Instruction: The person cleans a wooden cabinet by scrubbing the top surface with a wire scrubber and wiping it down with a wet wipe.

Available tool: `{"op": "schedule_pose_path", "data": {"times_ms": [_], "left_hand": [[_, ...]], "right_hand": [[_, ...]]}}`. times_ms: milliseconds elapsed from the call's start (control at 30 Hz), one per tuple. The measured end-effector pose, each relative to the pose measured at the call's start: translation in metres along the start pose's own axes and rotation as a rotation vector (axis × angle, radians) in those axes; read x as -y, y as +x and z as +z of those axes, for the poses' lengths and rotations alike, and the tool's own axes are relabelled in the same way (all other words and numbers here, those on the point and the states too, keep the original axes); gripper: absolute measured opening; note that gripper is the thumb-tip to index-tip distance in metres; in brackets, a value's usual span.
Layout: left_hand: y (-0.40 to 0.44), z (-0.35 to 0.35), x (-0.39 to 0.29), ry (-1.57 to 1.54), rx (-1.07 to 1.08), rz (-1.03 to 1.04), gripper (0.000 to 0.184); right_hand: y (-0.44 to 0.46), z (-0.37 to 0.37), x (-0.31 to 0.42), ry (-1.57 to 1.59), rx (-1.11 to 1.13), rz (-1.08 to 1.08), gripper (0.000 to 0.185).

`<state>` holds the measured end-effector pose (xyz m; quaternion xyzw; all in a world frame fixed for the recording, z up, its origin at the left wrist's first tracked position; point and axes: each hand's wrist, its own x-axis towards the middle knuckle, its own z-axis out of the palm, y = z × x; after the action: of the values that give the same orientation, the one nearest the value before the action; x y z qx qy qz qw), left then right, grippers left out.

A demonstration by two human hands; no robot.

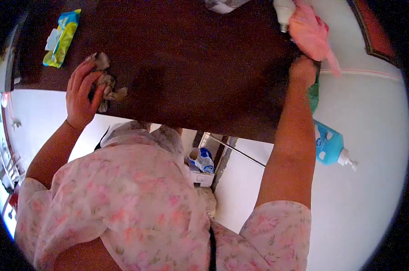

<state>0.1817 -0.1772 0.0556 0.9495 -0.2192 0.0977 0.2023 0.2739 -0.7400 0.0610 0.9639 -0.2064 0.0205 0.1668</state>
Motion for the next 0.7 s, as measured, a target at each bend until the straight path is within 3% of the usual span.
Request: {"op": "schedule_pose_path", "data": {"times_ms": [67,167,200,267,333,433,533,700], "left_hand": [[0.002,-0.004,0.001,-0.023,0.020,0.002,0.029],[0.002,0.000,-0.001,-0.022,-0.053,0.005,0.026],[0.001,-0.001,0.000,-0.042,-0.063,-0.003,0.026],[0.001,0.001,0.001,-0.022,-0.057,-0.010,0.027],[0.002,-0.002,0.002,-0.023,-0.058,-0.015,0.026],[0.003,-0.002,0.000,-0.022,-0.058,0.000,0.026],[0.004,-0.001,-0.006,-0.008,-0.064,0.018,0.025],[0.000,0.001,-0.002,0.023,-0.057,0.035,0.026]], "right_hand": [[-0.001,-0.007,0.011,0.039,0.018,0.115,0.030],[-0.100,-0.015,0.006,0.131,-0.032,-0.161,0.026],[-0.146,-0.019,0.003,0.164,-0.199,-0.356,0.025],[-0.232,-0.036,0.004,0.215,-0.038,-0.382,0.035],[-0.286,-0.053,0.023,0.479,0.064,-0.329,0.038],[-0.261,-0.051,0.029,0.444,0.009,-0.368,0.035],[-0.155,-0.023,0.026,0.325,-0.190,-0.390,0.025],[-0.010,0.006,0.035,0.168,-0.337,-0.188,0.023]]}}
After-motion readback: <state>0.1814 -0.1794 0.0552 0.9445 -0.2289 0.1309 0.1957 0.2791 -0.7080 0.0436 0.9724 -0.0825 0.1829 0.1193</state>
